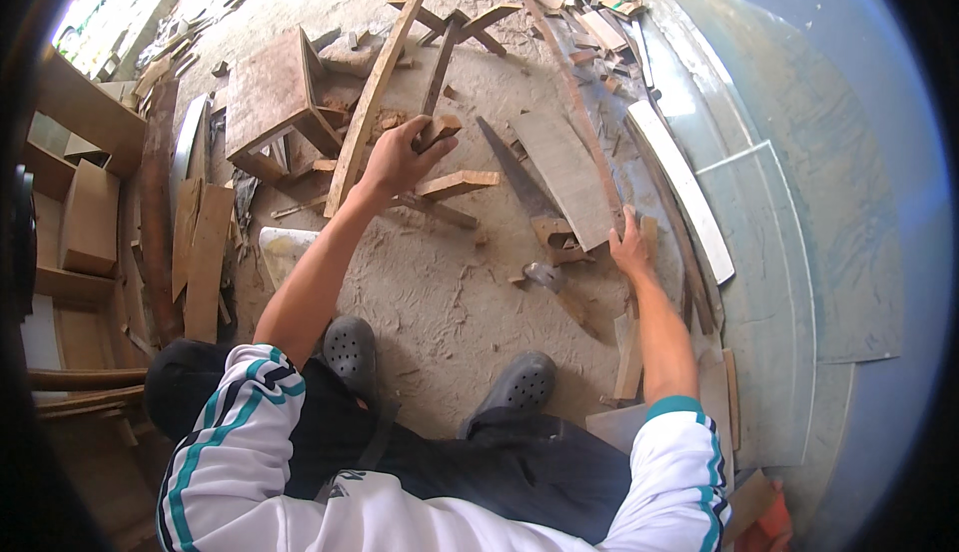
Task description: The person sits on the floor and assembles a wooden frame by fitting small wooden pieces into slots. They use a hand saw to trim a larger plank and repeatedly test the fit of the components.
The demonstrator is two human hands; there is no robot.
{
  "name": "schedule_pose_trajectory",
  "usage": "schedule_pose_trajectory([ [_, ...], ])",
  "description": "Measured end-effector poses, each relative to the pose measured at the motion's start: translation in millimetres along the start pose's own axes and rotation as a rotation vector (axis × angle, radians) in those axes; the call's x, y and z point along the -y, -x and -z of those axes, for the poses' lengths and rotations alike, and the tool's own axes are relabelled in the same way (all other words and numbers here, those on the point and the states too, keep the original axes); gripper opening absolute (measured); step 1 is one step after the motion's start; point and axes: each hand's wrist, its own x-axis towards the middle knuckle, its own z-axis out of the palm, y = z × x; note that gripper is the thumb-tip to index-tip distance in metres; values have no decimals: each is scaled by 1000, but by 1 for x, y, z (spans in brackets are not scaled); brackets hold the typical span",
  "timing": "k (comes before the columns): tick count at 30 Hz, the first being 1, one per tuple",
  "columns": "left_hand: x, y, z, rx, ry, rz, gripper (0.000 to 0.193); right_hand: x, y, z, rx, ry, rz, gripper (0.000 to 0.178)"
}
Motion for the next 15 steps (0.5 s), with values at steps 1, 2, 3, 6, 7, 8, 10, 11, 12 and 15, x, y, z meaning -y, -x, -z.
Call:
schedule_pose_trajectory([
  [1, 0, -1, 3, 60, -3, 36, 42, -1, 2, -1, -13, -15, 16, 61],
  [2, -3, -1, 6, 131, 183, 94, 42, -2, 5, -1, -14, 8, -37, 60],
  [3, -6, 0, 8, 202, 370, 153, 43, -3, 7, -1, -14, 32, -90, 60],
  [6, -16, -1, 6, 323, 692, 226, 43, -19, 10, -3, -150, 101, -219, 52],
  [7, -20, -2, 3, 351, 762, 231, 43, -28, 12, -2, -220, 128, -258, 49],
  [8, -21, -1, 4, 360, 791, 228, 41, -27, 10, -2, -170, 214, -278, 46],
  [10, -25, 1, 4, 361, 858, 243, 37, -26, 8, 2, -68, 390, -319, 39],
  [11, -27, 1, 5, 361, 893, 247, 35, -23, 5, 2, -100, 388, -305, 37],
  [12, -27, 2, 4, 356, 903, 242, 34, -15, 2, 1, -130, 386, -292, 35],
  [15, -20, 3, 0, 375, 911, 207, 34, 12, -7, -4, -156, 262, -143, 33],
])
